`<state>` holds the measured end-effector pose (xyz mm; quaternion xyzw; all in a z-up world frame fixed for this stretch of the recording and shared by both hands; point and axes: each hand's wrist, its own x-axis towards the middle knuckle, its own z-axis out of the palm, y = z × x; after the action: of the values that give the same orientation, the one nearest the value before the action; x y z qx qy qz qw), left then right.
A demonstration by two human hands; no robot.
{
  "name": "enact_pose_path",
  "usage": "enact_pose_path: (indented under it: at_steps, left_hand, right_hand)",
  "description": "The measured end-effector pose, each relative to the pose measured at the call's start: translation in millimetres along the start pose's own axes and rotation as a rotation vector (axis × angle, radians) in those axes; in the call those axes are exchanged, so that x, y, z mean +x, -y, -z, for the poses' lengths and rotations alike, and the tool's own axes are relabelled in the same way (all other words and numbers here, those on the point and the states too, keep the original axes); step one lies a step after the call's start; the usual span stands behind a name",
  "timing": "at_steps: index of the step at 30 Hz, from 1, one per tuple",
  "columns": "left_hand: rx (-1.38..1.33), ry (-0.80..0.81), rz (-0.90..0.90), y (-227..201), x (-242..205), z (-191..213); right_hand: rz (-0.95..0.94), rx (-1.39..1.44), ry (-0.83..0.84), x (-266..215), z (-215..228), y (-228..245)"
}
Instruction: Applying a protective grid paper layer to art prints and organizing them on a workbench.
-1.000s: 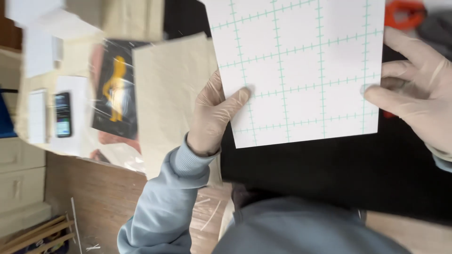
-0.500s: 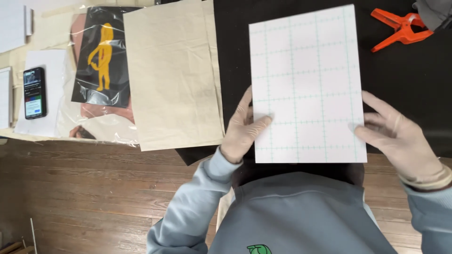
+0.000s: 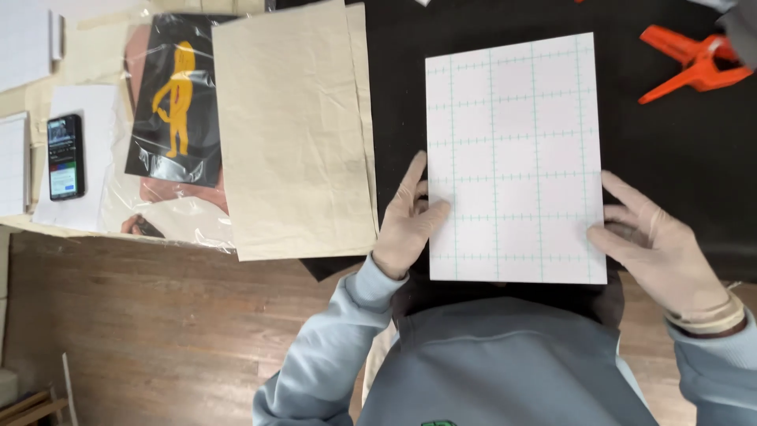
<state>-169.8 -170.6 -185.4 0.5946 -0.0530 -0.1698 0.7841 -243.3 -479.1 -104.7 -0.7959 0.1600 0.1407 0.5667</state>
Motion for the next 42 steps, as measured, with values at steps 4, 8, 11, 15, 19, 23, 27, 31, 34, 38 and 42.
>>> enact_pose_path:
  at_steps: [4, 8, 11, 15, 19, 23, 27, 31, 34, 38, 42]
  left_hand:
    - [0.02, 0.011, 0.072, -14.5, 2.5, -5.7]
    - [0.197, 0.002, 0.055, -6.0, 5.0, -2.1]
    - [0.636, -0.038, -0.097, -26.4, 6.3, -8.5]
    - [1.165, -0.037, -0.354, -59.8, -18.8, -25.1]
    - [1.284, 0.414, -0.472, -65.6, -36.5, -37.1]
    - [1.362, 0.498, -0.475, -44.9, -31.8, -30.2]
    - [1.485, 0.488, -0.591, -31.3, -28.6, -23.3]
    - [1.468, 0.489, -0.531, -25.9, -26.7, -25.3]
    - [1.44, 0.476, -0.538, -25.2, -27.3, -24.9]
    - [1.454, 0.475, -0.529, -23.6, -25.8, -24.5]
    - [1.434, 0.469, -0.548, -25.0, -22.4, -24.7]
  right_hand:
    - [-0.008, -0.09, -0.018, 6.8, 5.6, -18.5]
    - [0.071, -0.118, -0.029, 10.7, 7.4, -19.0]
    - [0.06, -0.284, -0.046, 10.0, 5.4, -5.7]
    - [0.331, -0.751, -0.182, -6.6, 10.1, -22.6]
    - [0.795, -0.938, 0.065, -7.4, -2.0, -17.7]
    - [0.792, -0.906, 0.175, -0.3, -12.3, -25.7]
    - [0.848, -0.931, 0.129, 8.9, -15.0, -21.0]
    - [0.885, -0.96, 0.125, 15.0, -12.9, -27.0]
    - [0.906, -1.025, 0.086, 16.2, -13.8, -21.8]
    - [0.913, -1.041, 0.088, 18.9, -11.3, -24.7]
    - [0.902, -1.068, 0.107, 19.3, -8.9, -24.7]
